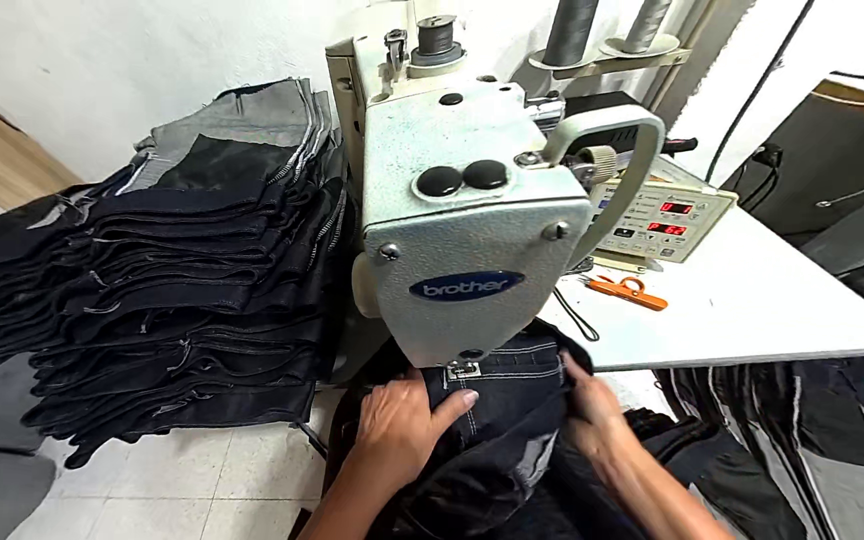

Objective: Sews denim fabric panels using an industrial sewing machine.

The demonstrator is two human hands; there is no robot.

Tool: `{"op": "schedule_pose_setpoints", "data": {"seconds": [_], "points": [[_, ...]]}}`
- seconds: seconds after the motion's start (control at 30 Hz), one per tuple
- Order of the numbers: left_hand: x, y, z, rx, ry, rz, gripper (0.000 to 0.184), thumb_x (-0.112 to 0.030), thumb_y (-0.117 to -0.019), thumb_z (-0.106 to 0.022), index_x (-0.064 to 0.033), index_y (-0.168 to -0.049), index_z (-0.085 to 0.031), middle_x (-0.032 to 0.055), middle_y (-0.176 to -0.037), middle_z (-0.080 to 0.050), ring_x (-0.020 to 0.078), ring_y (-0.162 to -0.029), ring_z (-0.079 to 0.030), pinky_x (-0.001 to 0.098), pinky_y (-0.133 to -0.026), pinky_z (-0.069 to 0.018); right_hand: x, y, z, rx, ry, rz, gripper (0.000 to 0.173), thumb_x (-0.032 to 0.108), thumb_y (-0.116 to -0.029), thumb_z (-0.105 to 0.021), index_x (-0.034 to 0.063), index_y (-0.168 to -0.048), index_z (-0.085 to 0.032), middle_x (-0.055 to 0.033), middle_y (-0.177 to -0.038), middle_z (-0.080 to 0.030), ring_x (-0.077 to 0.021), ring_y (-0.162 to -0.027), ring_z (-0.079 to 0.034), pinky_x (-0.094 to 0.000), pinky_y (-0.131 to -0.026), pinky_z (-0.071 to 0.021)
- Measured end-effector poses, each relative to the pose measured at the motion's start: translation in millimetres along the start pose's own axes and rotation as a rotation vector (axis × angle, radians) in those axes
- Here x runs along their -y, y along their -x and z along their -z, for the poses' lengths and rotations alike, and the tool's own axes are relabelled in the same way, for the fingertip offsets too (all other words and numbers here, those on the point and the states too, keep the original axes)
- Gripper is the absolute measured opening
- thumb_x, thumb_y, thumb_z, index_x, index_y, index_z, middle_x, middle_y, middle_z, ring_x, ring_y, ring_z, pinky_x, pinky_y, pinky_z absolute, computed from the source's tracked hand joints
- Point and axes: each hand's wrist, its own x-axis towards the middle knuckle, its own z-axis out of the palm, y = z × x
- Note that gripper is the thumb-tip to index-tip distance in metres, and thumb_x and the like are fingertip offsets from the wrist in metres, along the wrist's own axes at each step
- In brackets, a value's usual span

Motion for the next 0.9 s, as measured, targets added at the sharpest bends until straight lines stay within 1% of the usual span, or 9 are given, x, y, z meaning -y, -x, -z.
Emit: {"op": "schedule_pose_setpoints", "data": {"seconds": [0.1,0.17,0.3,0.37,0.43,0.53,0.63,0.7,0.9], "points": [[33.9,2.6,-37.7,-0.24,0.501,-0.142,0.054,-0.047,-0.1022,-0.05,0.0026,-0.107,-0.07,0.0147,-0.09,-0.071,0.0246,-0.092,-0.07,0.0473,-0.087,-0.0547,53.5,-21.9,15.0,0.207,0.353,0.408,0.018,0.01,-0.1059,-0.046,0.0032,-0.112,-0.061,0.0045,-0.087,-0.066,-0.0005,-0.075,-0.063,-0.0234,-0.07,-0.0559],[64.4,12.9,-54.0,-0.348,0.746,-0.14,0.039,-0.035,-0.0992,-0.056,0.0002,-0.101,-0.072,0.0076,-0.085,-0.072,0.0152,-0.082,-0.071,0.0415,-0.079,-0.0586,89.5,-37.0,22.6,0.499,0.616,0.737,0.018,-0.001,-0.0892,-0.054,0.0071,-0.096,-0.069,0.0102,-0.084,-0.07,0.0058,-0.075,-0.063,-0.0166,-0.071,-0.0554],[151.9,12.0,-55.0,-0.56,0.873,-0.138,0.026,-0.022,-0.0981,-0.059,-0.0007,-0.103,-0.072,-0.0015,-0.089,-0.074,0.0036,-0.085,-0.07,0.0298,-0.083,-0.0597,74.4,-14.3,-32.8,0.687,0.936,0.994,0.012,0.019,-0.0875,-0.071,0.0101,-0.096,-0.07,0.0047,-0.073,-0.066,-0.0015,-0.063,-0.06,-0.0271,-0.061,-0.052],[179.9,8.1,-55.3,-0.615,0.795,-0.204,0.026,-0.025,-0.0986,-0.058,-0.004,-0.1,-0.073,-0.0052,-0.087,-0.074,-0.0013,-0.084,-0.069,0.0246,-0.082,-0.0587,59.5,-2.7,-61.1,0.643,0.994,0.979,0.011,0.012,-0.0884,-0.07,0.0034,-0.096,-0.069,-0.006,-0.074,-0.066,-0.0136,-0.066,-0.063,-0.0372,-0.062,-0.0521],[185.8,8.8,-55.3,-0.615,0.713,-0.24,0.031,-0.031,-0.0989,-0.057,-0.0053,-0.098,-0.074,-0.0059,-0.085,-0.073,-0.0032,-0.083,-0.068,0.0232,-0.08,-0.058,62.0,-6.9,-77.6,0.684,0.999,0.815,0.016,0.0,-0.0909,-0.066,-0.0053,-0.106,-0.066,-0.0179,-0.093,-0.068,-0.0261,-0.086,-0.065,-0.0471,-0.081,-0.053],[177.2,10.7,-61.0,-0.629,0.67,-0.295,0.036,-0.037,-0.0992,-0.059,-0.0048,-0.094,-0.075,-0.0047,-0.082,-0.073,-0.0044,-0.08,-0.068,0.0214,-0.076,-0.0578,51.9,-43.0,-61.2,0.774,0.871,0.815,0.024,0.009,-0.0846,-0.066,0.0045,-0.108,-0.062,-0.0022,-0.091,-0.066,-0.0052,-0.085,-0.063,-0.0276,-0.078,-0.0543],[168.4,9.8,-60.8,-0.634,0.7,-0.322,0.035,-0.037,-0.1,-0.06,-0.0061,-0.096,-0.075,-0.0064,-0.086,-0.074,-0.006,-0.083,-0.068,0.019,-0.079,-0.0582,49.1,-27.6,-63.9,0.747,0.625,1.051,0.019,0.002,-0.087,-0.065,-0.0072,-0.104,-0.065,-0.0074,-0.087,-0.068,0.0006,-0.08,-0.061,-0.0182,-0.073,-0.0498],[167.8,5.7,-59.9,-0.643,0.73,-0.33,0.033,-0.036,-0.0999,-0.06,-0.0068,-0.096,-0.075,-0.0071,-0.087,-0.075,-0.006,-0.084,-0.068,0.0186,-0.079,-0.0582,72.1,22.2,-76.1,0.721,0.587,1.008,0.016,-0.006,-0.0898,-0.058,-0.0117,-0.104,-0.061,-0.0063,-0.091,-0.064,0.0098,-0.086,-0.055,-0.0062,-0.08,-0.0431],[170.1,2.0,-59.4,-0.639,0.755,-0.329,0.032,-0.036,-0.0998,-0.06,-0.0084,-0.096,-0.075,-0.0088,-0.086,-0.074,-0.0064,-0.083,-0.068,0.0183,-0.078,-0.0581,71.3,23.1,-69.5,0.711,0.442,0.868,0.014,-0.001,-0.0911,-0.057,-0.007,-0.103,-0.06,0.0076,-0.092,-0.064,0.0187,-0.087,-0.053,-0.0009,-0.08,-0.0408]]}}
